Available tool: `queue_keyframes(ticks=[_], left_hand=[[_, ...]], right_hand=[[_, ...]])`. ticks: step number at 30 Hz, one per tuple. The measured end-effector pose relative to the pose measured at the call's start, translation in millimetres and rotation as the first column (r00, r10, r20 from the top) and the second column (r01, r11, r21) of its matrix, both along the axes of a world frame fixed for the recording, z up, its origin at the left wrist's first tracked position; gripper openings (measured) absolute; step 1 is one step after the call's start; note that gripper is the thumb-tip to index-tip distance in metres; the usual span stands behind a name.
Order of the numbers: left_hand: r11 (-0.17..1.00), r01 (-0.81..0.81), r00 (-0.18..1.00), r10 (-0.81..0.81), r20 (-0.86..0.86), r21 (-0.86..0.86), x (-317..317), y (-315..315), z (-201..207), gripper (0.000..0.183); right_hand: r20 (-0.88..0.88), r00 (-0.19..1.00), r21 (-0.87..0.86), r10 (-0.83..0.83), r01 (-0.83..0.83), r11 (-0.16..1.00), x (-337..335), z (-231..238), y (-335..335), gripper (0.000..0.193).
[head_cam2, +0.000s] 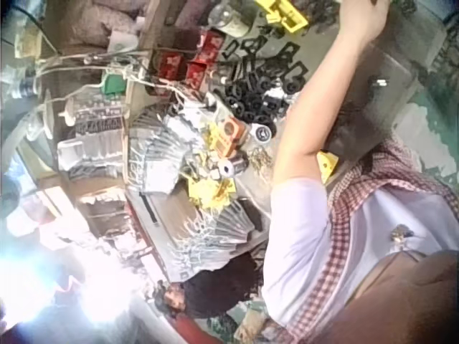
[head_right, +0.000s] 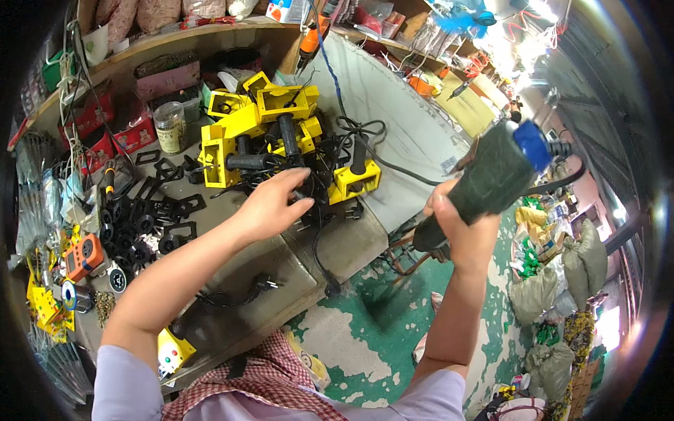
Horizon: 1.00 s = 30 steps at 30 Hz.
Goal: Assembling and soldering wires into a yellow electronic housing component using a soldering iron and an electric screwdriver.
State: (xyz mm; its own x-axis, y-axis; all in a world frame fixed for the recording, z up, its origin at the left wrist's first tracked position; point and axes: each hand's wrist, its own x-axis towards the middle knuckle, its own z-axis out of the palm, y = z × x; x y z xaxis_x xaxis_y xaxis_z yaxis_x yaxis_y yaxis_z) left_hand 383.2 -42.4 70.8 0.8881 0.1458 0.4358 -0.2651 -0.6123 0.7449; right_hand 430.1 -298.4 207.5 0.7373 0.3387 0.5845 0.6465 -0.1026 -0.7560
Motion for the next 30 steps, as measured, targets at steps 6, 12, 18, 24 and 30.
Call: queue_keyframes(ticks=[6,12,18,24,30], left_hand=[[0.984,-0.128,0.955,0.156,-0.250,0.124,72,-30,11,0.074],[0.996,-0.081,0.964,0.089,-0.251,0.041,111,-12,4,0.032],[0.463,0.124,0.907,-0.411,-0.089,-0.878,110,-7,60,0.014],[0.347,0.209,0.894,-0.447,0.035,-0.914,114,-30,88,0.026],[0.886,0.342,0.808,-0.447,-0.383,-0.312,105,-20,60,0.055]], right_hand=[[0.002,0.982,0.158,0.189,-0.187,0.970,3,-13,-25,0.100],[0.059,0.984,-0.036,-0.167,0.169,0.985,-5,-38,-58,0.081],[0.418,0.760,-0.511,-0.497,0.649,0.564,23,-67,-81,0.067],[-0.143,0.988,-0.778,0.061,-0.150,0.610,-28,-93,-55,0.062],[-0.470,0.500,-0.447,0.727,-0.845,0.293,-73,-90,6,0.081]])
